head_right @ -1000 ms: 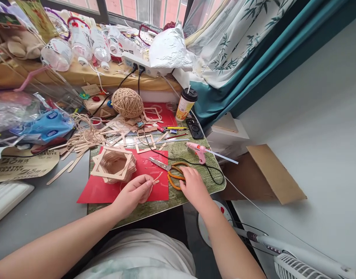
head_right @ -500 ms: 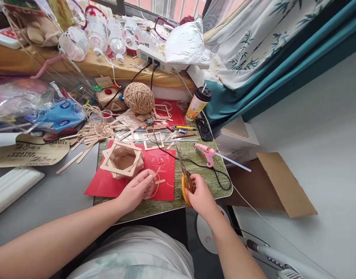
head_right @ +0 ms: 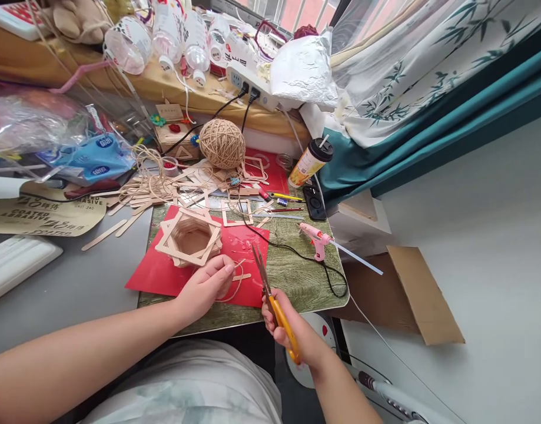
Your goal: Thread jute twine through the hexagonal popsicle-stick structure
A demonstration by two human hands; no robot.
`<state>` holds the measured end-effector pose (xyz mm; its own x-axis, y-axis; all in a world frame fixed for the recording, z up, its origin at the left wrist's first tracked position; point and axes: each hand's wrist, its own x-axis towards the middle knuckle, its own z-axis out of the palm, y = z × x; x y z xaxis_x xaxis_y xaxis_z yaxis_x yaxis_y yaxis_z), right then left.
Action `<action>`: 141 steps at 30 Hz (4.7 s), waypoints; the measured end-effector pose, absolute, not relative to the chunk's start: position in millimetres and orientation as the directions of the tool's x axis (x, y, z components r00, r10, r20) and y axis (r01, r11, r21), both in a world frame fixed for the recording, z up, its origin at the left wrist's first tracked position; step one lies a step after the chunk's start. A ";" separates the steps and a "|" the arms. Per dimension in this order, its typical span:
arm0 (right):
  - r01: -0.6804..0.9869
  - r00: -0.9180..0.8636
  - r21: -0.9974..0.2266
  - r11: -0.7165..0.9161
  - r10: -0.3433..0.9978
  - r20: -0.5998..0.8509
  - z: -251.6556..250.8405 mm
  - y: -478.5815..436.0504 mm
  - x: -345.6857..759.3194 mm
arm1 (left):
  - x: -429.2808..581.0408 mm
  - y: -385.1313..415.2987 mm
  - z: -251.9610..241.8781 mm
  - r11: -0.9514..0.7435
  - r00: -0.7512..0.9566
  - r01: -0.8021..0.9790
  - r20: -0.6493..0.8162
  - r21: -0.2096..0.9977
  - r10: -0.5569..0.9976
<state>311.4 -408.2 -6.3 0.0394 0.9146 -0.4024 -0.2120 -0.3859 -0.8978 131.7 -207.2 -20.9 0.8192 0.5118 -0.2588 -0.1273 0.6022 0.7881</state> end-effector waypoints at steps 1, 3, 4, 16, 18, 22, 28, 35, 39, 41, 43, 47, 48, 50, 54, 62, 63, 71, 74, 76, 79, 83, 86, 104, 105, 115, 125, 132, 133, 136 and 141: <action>-0.163 0.027 -0.893 -0.418 0.903 -0.428 -2.9 -408.5 312.5 | 131.4 -207.1 -21.5 0.587 0.812 -0.126 -0.257 0.800 0.525; -0.083 0.017 -0.879 -0.469 0.882 -0.471 4.3 -406.0 311.5 | 130.8 -206.9 -21.4 0.553 0.801 -0.118 -0.250 0.825 0.544; -0.056 0.014 -0.879 -0.474 0.879 -0.476 7.4 -403.7 309.8 | 130.4 -206.8 -20.7 0.538 0.798 -0.111 -0.248 0.836 0.549; -0.037 0.102 -0.867 -0.497 0.861 -0.498 7.0 -390.9 295.4 | 129.9 -206.4 -16.8 0.490 0.812 -0.038 -0.259 0.871 0.523; -0.077 0.094 -0.862 -0.501 0.857 -0.507 5.9 -390.1 293.5 | 129.9 -206.7 -19.5 0.475 0.816 -0.038 -0.248 0.879 0.522; -0.085 0.103 -0.848 -0.524 0.841 -0.530 3.4 -387.7 289.2 | 129.7 -206.9 -23.2 0.453 0.821 -0.036 -0.232 0.891 0.521; -0.142 0.136 -0.852 -0.505 0.842 -0.522 -4.5 -385.7 288.4 | 129.5 -206.4 -23.0 0.460 0.824 -0.035 -0.235 0.887 0.515; -0.141 0.137 -0.854 -0.500 0.845 -0.517 -8.1 -388.6 293.4 | 131.6 -206.2 -23.2 0.470 0.824 -0.031 -0.244 0.882 0.512; -0.140 0.133 -0.851 -0.506 0.842 -0.523 -6.0 -386.7 293.5 | 132.2 -206.0 -24.2 0.472 0.818 -0.027 -0.252 0.881 0.518; -0.133 0.132 -0.851 -0.508 0.842 -0.524 -5.9 -386.2 293.7 | 131.9 -206.1 -24.1 0.469 0.816 -0.026 -0.252 0.883 0.520; -0.138 0.133 -0.847 -0.513 0.838 -0.529 -7.1 -386.7 294.2 | 131.5 -206.3 -24.6 0.467 0.820 -0.023 -0.251 0.884 0.515; -0.181 0.137 -0.831 -0.526 0.823 -0.551 -11.6 -388.9 294.6 | 131.7 -206.7 -30.2 0.485 0.823 -0.008 -0.270 0.875 0.499; -0.186 0.142 -0.830 -0.526 0.821 -0.553 -12.8 -389.3 294.3 | 132.0 -206.8 -32.1 0.493 0.821 0.000 -0.281 0.870 0.497; -0.195 0.155 -0.826 -0.529 0.815 -0.558 -15.5 -389.9 293.2 | 132.4 -206.5 -35.1 0.505 0.815 0.009 -0.299 0.863 0.496; -0.212 0.164 -0.812 -0.544 0.799 -0.578 -20.6 -390.9 293.4 | 132.7 -205.4 -34.8 0.523 0.814 -0.003 -0.301 0.853 0.497; 0.281 0.494 -0.746 -0.604 0.757 -0.427 -7.6 -375.2 330.6 | 132.9 -206.4 -31.2 0.534 0.844 -0.054 -0.248 0.844 0.477; 0.398 0.526 -0.692 -0.602 0.768 -0.365 -6.6 -371.2 339.0 | 132.4 -207.0 -31.5 0.527 0.854 -0.072 -0.220 0.847 0.471; 0.812 0.398 -0.445 -0.378 0.916 -0.052 -17.3 -349.1 393.0 | 121.1 -206.7 -20.5 0.153 0.923 -0.171 0.104 0.973 0.370; 0.849 0.349 -0.439 -0.293 0.936 0.051 -5.0 -349.4 378.5 | 120.0 -206.5 -15.3 0.112 0.900 -0.263 0.201 0.958 0.387; 0.833 0.299 -0.525 -0.177 0.941 0.157 6.4 -349.9 352.4 | 120.1 -206.4 -11.5 0.086 0.853 -0.330 0.258 0.940 0.453; 0.586 0.186 -0.809 0.033 0.967 0.175 16.6 -347.1 302.1 | 119.1 -205.1 -2.9 -0.043 0.784 -0.398 0.364 0.916 0.504; 0.216 0.134 -0.971 0.106 0.982 0.136 16.2 -335.2 253.5 | 114.9 -202.7 11.2 -0.143 0.756 -0.449 0.460 0.882 0.466; -0.038 0.210 -0.998 0.056 0.977 0.047 16.2 -325.5 239.6 | 109.8 -203.3 18.9 0.013 0.757 -0.431 0.353 0.902 0.550; 0.428 0.356 -0.898 0.100 0.895 0.269 87.6 -258.9 241.9 | -6.5 -38.7 2.4 -0.812 0.562 -0.023 0.680 0.583 0.472; 0.432 0.369 -0.896 0.100 0.887 0.277 90.1 -255.0 239.7 | -8.3 -34.7 1.2 -0.768 0.660 0.049 0.557 0.638 0.504; 0.587 0.262 -0.806 0.078 0.923 0.281 97.4 -229.2 231.8 | 10.9 -37.8 -24.8 -0.637 0.878 0.276 0.081 0.720 0.472; 0.651 0.183 -0.759 -0.012 0.973 0.142 65.8 -218.0 235.2 | 24.1 -40.4 -25.8 -0.644 0.882 0.211 0.140 0.735 0.449; 0.662 0.185 -0.749 -0.015 0.972 0.144 65.3 -211.2 233.3 | 25.4 -39.7 -22.5 -0.625 0.888 0.225 0.106 0.748 0.447; 0.658 0.184 -0.753 -0.016 0.973 0.141 64.7 -211.4 233.3 | 25.0 -39.7 -21.3 -0.620 0.888 0.227 0.102 0.751 0.449; 0.649 0.183 -0.760 -0.008 0.972 0.146 59.7 -213.1 234.4 | 23.6 -39.2 -18.8 -0.604 0.891 0.196 0.117 0.772 0.438; 0.635 0.184 -0.772 0.008 0.970 0.161 48.6 -220.2 239.3 | 21.4 -36.6 -25.5 -0.578 0.892 0.154 0.139 0.802 0.430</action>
<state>239.3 -220.2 48.6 0.1842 0.9696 0.1610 0.6351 0.0076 -0.7724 21.4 -36.6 -25.5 0.8919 0.4304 0.1390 0.1538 -0.5776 0.8017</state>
